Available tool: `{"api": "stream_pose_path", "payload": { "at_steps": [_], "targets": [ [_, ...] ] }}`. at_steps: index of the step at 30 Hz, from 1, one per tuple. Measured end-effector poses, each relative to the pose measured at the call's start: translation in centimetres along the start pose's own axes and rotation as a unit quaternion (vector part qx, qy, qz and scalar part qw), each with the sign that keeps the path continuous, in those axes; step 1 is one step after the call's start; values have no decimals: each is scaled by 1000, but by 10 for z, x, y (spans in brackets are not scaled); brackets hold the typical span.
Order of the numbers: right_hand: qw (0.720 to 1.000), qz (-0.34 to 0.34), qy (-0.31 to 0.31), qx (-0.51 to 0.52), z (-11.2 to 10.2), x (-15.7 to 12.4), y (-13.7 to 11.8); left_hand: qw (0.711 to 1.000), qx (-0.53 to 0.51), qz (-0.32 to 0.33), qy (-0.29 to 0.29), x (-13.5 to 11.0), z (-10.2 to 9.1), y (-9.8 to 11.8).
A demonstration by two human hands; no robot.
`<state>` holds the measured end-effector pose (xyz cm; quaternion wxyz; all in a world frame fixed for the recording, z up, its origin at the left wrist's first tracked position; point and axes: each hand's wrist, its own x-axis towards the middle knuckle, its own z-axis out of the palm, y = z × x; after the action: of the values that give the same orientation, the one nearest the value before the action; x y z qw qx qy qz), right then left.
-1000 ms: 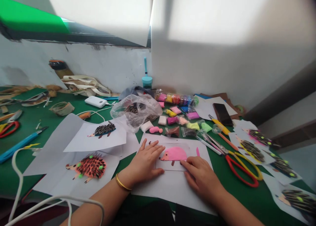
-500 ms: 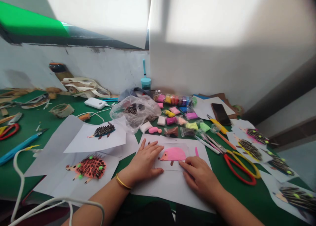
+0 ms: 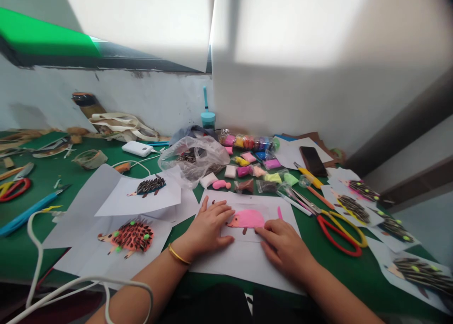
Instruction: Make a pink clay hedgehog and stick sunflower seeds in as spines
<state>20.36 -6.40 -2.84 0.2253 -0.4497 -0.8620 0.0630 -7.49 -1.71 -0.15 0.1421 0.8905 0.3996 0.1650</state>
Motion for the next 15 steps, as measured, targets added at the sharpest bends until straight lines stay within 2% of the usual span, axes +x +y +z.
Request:
{"api": "stream_pose_path", "payload": {
  "at_steps": [15],
  "targets": [
    [999,-44,31,-5,0,1,-1,999,14,20,32,0,2,-2]
  ]
}}
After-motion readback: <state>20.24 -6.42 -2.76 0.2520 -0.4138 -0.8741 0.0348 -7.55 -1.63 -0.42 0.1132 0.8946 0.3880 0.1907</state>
